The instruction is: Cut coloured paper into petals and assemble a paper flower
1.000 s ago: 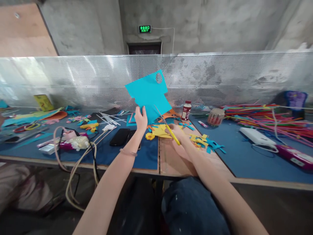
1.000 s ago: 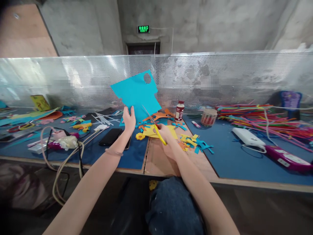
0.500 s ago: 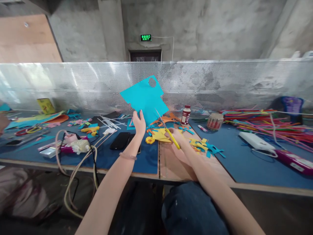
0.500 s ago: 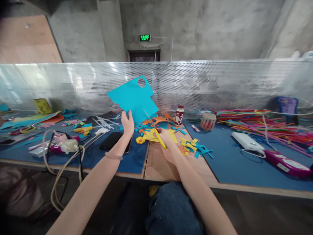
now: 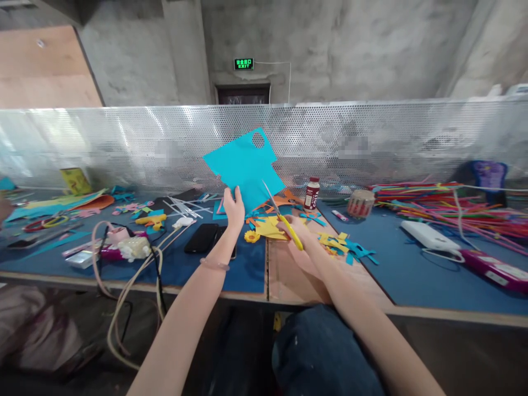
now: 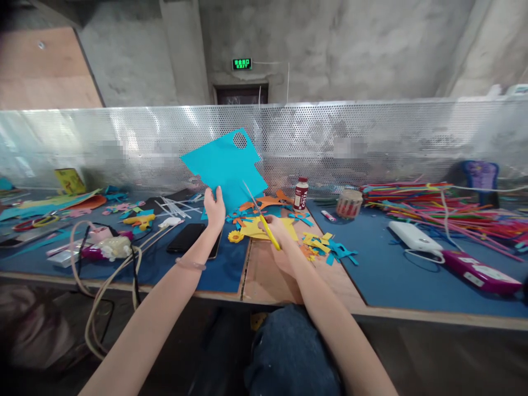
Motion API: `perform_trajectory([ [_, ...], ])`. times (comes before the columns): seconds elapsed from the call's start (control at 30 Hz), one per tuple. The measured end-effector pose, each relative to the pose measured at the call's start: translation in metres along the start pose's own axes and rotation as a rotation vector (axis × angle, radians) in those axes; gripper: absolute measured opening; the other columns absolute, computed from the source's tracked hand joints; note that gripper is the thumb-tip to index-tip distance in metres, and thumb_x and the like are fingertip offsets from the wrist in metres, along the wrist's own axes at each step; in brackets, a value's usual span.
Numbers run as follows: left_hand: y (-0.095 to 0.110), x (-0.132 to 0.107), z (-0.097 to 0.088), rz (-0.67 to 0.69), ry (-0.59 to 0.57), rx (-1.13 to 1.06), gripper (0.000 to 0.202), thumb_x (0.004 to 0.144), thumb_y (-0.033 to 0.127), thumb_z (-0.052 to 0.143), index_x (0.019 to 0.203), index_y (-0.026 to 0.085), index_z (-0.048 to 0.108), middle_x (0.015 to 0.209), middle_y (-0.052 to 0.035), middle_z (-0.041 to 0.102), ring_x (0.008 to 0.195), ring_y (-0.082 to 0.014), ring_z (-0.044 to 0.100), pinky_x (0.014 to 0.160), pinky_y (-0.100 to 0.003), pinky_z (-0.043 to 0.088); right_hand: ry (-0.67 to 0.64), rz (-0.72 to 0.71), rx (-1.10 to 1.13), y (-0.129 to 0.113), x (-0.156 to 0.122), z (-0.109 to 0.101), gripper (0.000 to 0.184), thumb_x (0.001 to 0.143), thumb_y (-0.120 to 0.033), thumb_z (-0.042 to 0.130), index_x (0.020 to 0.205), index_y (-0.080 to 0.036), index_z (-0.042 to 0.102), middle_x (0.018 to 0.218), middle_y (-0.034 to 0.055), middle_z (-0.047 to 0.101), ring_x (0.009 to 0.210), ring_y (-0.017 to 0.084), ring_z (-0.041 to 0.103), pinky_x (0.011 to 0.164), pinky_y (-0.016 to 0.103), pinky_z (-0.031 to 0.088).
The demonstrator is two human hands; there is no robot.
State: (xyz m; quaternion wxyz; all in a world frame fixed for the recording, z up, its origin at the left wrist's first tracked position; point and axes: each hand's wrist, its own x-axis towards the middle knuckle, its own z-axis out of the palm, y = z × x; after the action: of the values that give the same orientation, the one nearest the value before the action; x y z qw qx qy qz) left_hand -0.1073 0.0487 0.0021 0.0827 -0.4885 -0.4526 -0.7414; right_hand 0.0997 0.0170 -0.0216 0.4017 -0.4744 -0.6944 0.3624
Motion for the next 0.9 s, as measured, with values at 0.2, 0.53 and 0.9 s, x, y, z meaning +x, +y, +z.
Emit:
perform_trajectory([
  [0.2, -0.014, 0.006, -0.001, -0.129, 0.119, -0.014, 0.032, 0.093, 0.048, 0.038, 0.075, 0.021, 0.039, 0.07, 0.0005, 0.043, 0.068, -0.0158, 0.047, 0.072, -0.032, 0.041, -0.032, -0.028, -0.008, 0.003, 0.001, -0.001, 0.015, 0.067, -0.027, 0.057, 0.067, -0.017, 0.046, 0.056, -0.0057, 0.038, 0.047, 0.006, 0.031, 0.043, 0.022, 0.021],
  [0.53, -0.008, 0.003, -0.002, -0.081, 0.058, 0.02, 0.033, 0.093, 0.05, 0.037, 0.077, 0.021, 0.041, 0.073, -0.0017, 0.046, 0.071, -0.017, 0.049, 0.074, -0.033, 0.041, -0.02, -0.074, -0.048, 0.001, -0.001, -0.001, 0.019, 0.07, -0.032, 0.057, 0.067, -0.018, 0.045, 0.055, -0.0052, 0.039, 0.046, 0.006, 0.033, 0.042, 0.022, 0.023],
  [0.9, 0.004, -0.001, -0.002, -0.007, -0.024, 0.008, 0.038, 0.091, 0.055, 0.038, 0.075, 0.021, 0.041, 0.07, -0.0006, 0.044, 0.069, -0.0165, 0.047, 0.071, -0.033, 0.041, -0.044, -0.026, -0.054, -0.008, -0.008, -0.002, 0.021, 0.071, -0.032, 0.06, 0.068, -0.018, 0.045, 0.054, -0.0046, 0.042, 0.044, 0.007, 0.037, 0.041, 0.022, 0.025],
])
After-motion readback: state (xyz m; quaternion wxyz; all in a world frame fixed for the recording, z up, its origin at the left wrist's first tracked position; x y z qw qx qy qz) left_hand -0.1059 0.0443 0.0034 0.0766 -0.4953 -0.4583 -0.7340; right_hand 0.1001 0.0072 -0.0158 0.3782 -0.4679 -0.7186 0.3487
